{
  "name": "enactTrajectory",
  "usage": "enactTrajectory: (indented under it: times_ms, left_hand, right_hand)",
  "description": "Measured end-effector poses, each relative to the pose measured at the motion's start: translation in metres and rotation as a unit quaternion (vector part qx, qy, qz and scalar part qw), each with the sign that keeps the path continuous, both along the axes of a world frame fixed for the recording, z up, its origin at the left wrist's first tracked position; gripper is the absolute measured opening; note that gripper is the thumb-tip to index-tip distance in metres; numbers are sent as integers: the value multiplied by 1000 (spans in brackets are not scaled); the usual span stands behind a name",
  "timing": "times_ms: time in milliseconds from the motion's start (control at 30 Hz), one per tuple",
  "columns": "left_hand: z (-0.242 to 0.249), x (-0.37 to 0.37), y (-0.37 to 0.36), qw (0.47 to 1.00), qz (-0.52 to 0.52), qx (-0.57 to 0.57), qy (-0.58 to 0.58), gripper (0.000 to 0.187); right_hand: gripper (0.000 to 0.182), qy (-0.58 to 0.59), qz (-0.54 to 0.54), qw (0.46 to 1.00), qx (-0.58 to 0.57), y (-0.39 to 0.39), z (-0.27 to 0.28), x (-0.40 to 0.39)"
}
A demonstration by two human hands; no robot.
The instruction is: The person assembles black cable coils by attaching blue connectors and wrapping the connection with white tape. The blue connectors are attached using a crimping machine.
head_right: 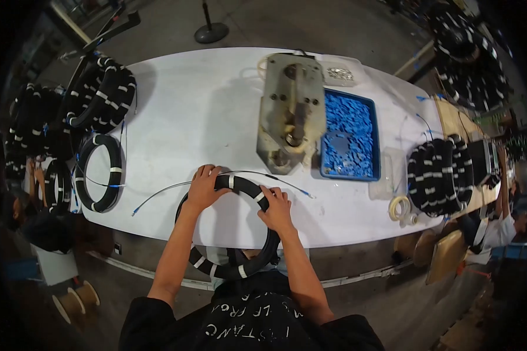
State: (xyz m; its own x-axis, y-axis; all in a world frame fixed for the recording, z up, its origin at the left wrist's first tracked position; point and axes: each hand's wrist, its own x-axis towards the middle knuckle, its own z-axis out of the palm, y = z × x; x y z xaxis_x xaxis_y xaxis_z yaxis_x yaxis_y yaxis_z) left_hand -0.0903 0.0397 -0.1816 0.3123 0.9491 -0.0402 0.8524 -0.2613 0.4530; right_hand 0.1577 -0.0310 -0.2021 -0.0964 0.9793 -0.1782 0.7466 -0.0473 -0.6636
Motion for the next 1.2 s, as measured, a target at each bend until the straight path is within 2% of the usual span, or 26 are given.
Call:
enactTrajectory:
  times_ms: [33, 67, 133, 200, 267, 333, 433, 467, 533, 567, 633, 667, 733, 800, 867, 1067, 1133, 1200]
  left_hand:
    - [-5, 9, -7, 999, 4, 47, 2, 59]
    - [-8, 16, -11, 999, -7, 53, 2, 59]
    - [-11, 29, -24, 995, 72, 18, 73, 54]
    - [-15, 34, -35, 992, 79, 54, 83, 50]
    - [-14, 38, -45, 985, 122, 33, 120, 49]
    - [-14, 38, -56, 982, 128, 39, 131, 49]
    - [-15, 40, -72, 978, 172, 28, 114, 48]
    - [-17, 39, -77, 977, 184, 30, 105, 48]
    - [-15, 39, -83, 976, 192, 34, 99, 47]
    - [-14, 39, -84, 974, 200, 22, 99, 48]
    - [-14, 39, -84, 974, 203, 6, 100, 48]
    - [-15, 39, -84, 975, 201, 12, 94, 48]
    - [-16, 38, -83, 976, 199, 14, 88, 49]
    - [-15, 37, -82, 976, 202, 15, 79, 49]
    - [-12, 36, -81, 975, 209, -1, 76, 49]
    - [-18, 31, -71, 955, 292, -2, 46, 55]
    - [-26, 23, -77, 960, 278, -10, 34, 56]
    - [-22, 18, -71, 965, 260, -12, 19, 57]
  right_hand:
    - [75, -28, 1, 1000, -3, 1, -1, 8]
    - [75, -27, -10, 1000, 3, 1, -1, 13]
    - [75, -27, -11, 999, 33, -2, -2, 20]
    - [72, -30, -13, 998, 49, -11, 3, 27]
    - [71, -31, -123, 988, 85, -16, 12, 29]
    - [66, -31, -135, 985, 104, -22, 4, 36]
    - [48, -7, -222, 949, 222, -17, -30, 54]
    - [48, -3, -222, 948, 227, -15, -39, 64]
    - [39, -52, -268, 928, 254, -15, -51, 81]
    - [39, -51, -272, 927, 255, -16, -54, 85]
    - [25, -34, -235, 946, 223, -15, -46, 90]
    - [25, -36, -237, 946, 218, -15, -44, 90]
    - [12, -40, -275, 950, 143, -9, -32, 82]
    - [7, -35, -284, 947, 145, -7, -26, 74]
    - [8, 215, -298, 922, 122, -9, -21, 65]
    - [10, 126, -309, 933, 136, -24, -5, 27]
    - [9, 64, -333, 916, 215, -18, -1, 19]
    - [9, 71, -310, 926, 204, -13, 5, 19]
